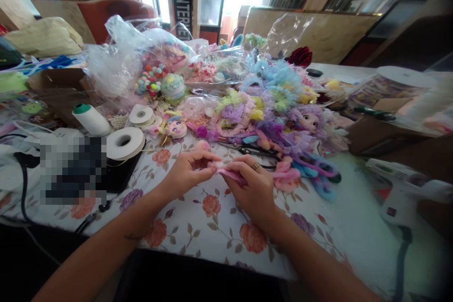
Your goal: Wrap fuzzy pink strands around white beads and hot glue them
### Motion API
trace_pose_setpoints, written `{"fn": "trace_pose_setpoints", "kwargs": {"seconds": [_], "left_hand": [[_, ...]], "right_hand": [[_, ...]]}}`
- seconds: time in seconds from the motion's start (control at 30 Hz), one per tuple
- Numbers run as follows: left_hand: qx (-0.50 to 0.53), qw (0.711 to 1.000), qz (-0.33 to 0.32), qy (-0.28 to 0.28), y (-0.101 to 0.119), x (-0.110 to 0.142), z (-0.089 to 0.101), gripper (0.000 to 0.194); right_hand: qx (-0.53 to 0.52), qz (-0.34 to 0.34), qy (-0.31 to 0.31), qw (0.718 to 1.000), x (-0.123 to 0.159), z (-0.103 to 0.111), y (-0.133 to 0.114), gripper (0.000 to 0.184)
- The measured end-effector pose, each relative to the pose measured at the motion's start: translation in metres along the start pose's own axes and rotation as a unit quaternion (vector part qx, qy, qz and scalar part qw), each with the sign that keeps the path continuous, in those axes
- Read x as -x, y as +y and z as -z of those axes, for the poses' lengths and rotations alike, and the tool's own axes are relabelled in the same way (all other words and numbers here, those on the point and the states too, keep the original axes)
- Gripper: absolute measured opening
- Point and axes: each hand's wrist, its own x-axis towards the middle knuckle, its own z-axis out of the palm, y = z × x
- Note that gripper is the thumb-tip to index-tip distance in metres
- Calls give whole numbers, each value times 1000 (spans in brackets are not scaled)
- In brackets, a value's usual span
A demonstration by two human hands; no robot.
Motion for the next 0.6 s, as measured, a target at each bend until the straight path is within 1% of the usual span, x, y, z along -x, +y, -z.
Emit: {"fn": "trace_pose_setpoints", "kwargs": {"seconds": [0.13, 0.23, 0.37, 0.6], "left_hand": [[42, 998, 46, -13, -6, -1, 2, 25], [53, 997, 46, -16, -8, -2, 3, 26], [65, 997, 37, -11, -9, -4, 3, 25], [65, 996, 65, -8, -9, -3, 4, 28]], "right_hand": [[-12, -24, -5, 1000, -1, -1, 0, 7], [-35, -56, -16, 998, -1, -1, 1, 7], [-82, -85, -26, 993, -2, 0, 3, 3], [-138, -139, -40, 980, -3, -2, 5, 3]]}}
